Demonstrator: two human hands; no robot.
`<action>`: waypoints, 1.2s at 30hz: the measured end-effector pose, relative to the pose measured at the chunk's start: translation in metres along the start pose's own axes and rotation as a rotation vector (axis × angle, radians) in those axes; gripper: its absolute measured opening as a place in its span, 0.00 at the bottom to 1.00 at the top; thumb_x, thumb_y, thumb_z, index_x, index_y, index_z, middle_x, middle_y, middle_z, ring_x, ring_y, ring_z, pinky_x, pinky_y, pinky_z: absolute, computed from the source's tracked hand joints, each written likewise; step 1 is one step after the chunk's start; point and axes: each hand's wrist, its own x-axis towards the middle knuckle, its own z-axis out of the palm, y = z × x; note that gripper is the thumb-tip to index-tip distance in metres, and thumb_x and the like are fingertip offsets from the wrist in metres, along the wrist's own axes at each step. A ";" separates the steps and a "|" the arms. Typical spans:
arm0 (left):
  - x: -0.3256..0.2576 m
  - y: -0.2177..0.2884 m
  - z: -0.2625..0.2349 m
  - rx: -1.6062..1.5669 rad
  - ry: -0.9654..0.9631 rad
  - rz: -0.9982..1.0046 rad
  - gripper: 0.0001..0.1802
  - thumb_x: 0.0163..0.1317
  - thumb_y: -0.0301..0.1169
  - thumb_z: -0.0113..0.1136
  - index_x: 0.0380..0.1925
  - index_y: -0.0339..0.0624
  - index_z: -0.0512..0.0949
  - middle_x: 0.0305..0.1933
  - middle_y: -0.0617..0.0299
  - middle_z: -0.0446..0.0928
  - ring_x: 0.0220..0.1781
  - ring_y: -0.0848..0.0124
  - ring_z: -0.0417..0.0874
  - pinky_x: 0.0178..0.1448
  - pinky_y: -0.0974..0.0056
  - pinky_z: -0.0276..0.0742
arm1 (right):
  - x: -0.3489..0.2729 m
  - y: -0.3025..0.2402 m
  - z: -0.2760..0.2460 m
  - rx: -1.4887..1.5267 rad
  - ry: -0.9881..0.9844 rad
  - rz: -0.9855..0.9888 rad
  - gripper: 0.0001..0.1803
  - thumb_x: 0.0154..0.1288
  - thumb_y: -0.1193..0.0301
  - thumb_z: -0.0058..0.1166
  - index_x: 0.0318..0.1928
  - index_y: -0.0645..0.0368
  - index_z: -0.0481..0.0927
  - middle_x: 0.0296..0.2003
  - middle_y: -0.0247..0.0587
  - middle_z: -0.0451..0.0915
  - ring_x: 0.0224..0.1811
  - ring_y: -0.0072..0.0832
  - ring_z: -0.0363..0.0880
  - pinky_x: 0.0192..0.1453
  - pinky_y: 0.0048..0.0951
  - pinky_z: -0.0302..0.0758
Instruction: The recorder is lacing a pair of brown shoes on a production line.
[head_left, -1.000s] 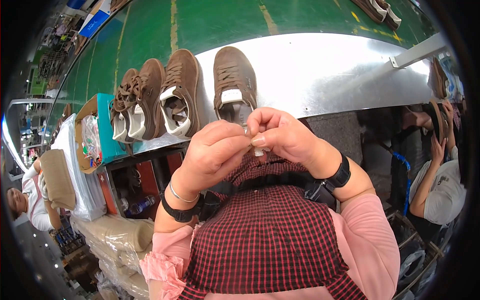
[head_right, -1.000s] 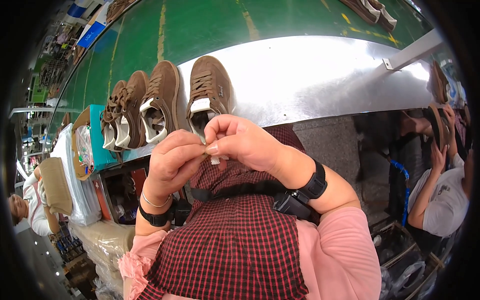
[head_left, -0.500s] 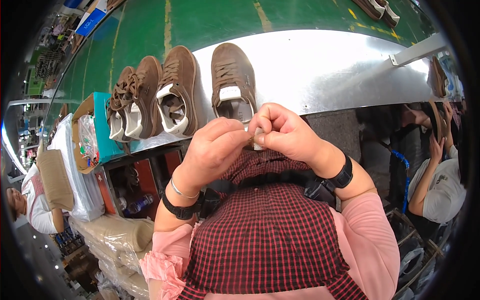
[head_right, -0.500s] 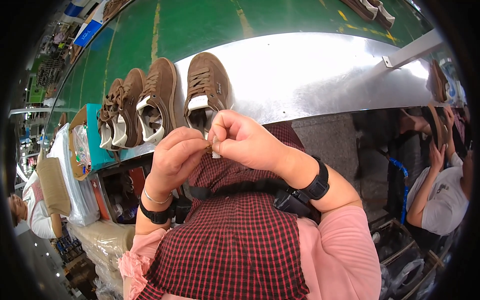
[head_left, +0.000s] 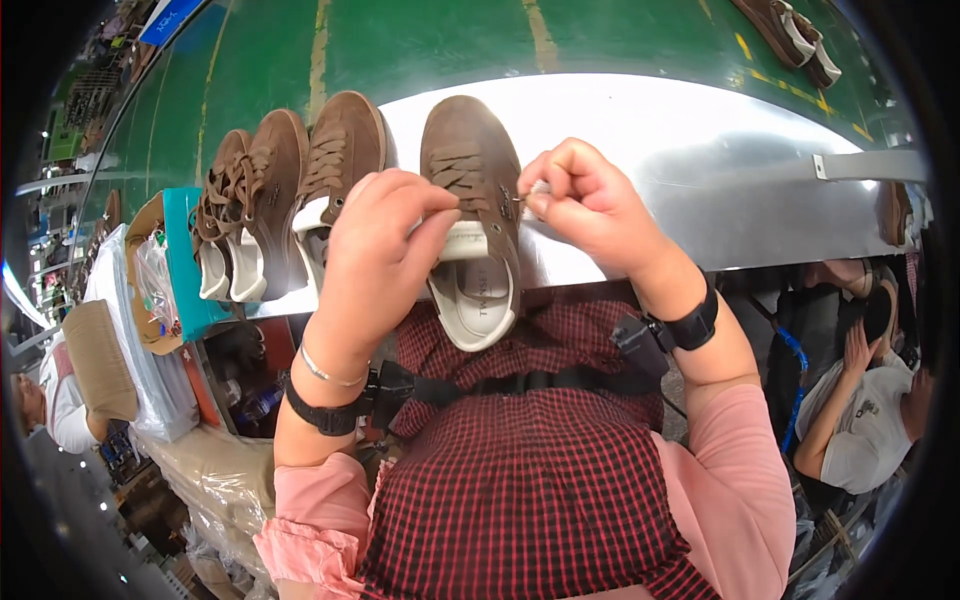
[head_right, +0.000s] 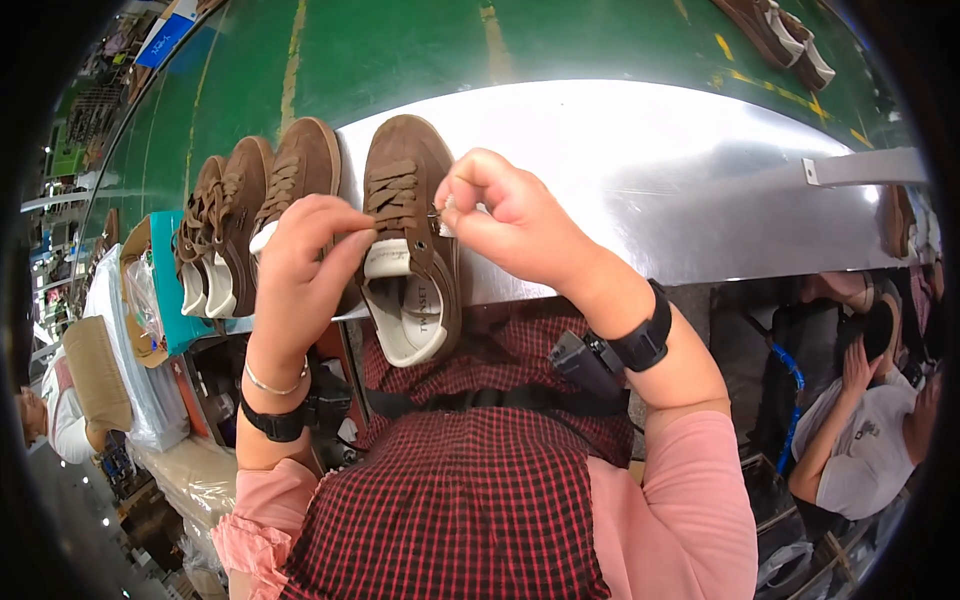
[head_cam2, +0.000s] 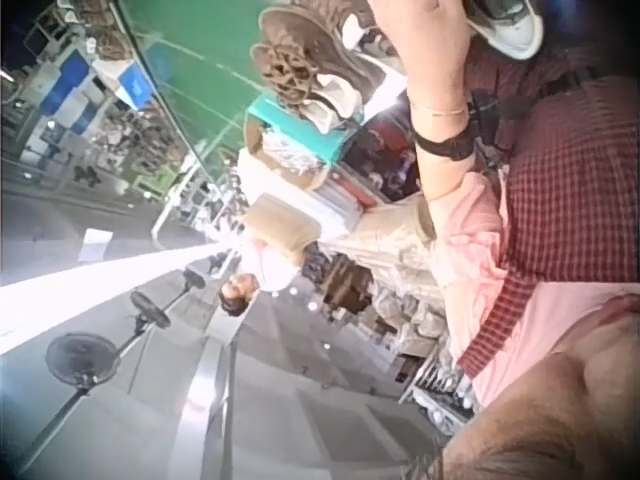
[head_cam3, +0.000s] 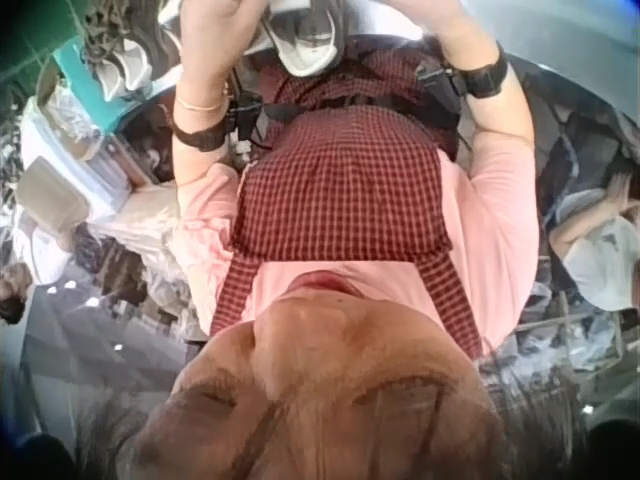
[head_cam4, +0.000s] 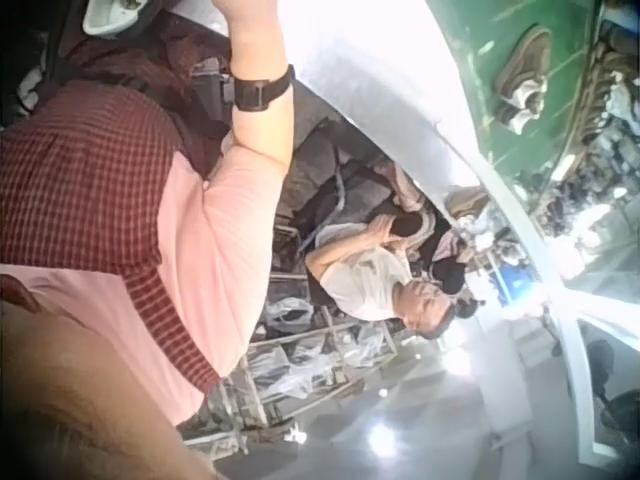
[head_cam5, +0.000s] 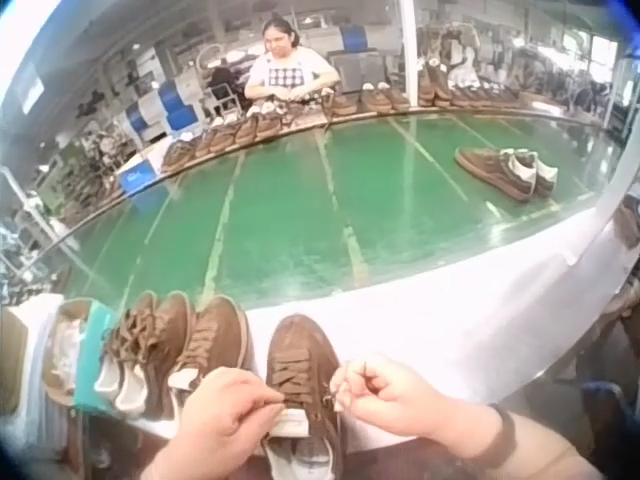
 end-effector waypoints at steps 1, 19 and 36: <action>0.003 -0.007 0.005 0.089 -0.053 0.053 0.05 0.50 0.21 0.62 0.30 0.37 0.79 0.32 0.57 0.76 0.37 0.58 0.77 0.42 0.60 0.73 | 0.008 0.003 0.000 -0.119 -0.022 0.016 0.06 0.57 0.82 0.48 0.32 0.58 0.67 0.30 0.31 0.72 0.34 0.19 0.70 0.41 0.22 0.71; 0.019 -0.036 0.035 0.274 -0.112 0.328 0.03 0.43 0.23 0.60 0.20 0.41 0.76 0.30 0.62 0.74 0.38 0.61 0.75 0.44 0.58 0.70 | 0.036 0.015 -0.009 -0.444 -0.290 -0.212 0.07 0.49 0.82 0.47 0.27 0.58 0.65 0.21 0.36 0.63 0.23 0.30 0.61 0.28 0.29 0.64; 0.017 -0.039 0.038 -0.014 -0.071 0.192 0.06 0.40 0.20 0.58 0.22 0.38 0.74 0.30 0.59 0.74 0.37 0.58 0.75 0.46 0.58 0.71 | 0.044 0.004 0.002 -0.657 -0.304 -0.196 0.08 0.48 0.83 0.46 0.29 0.59 0.65 0.22 0.48 0.71 0.28 0.50 0.70 0.32 0.42 0.66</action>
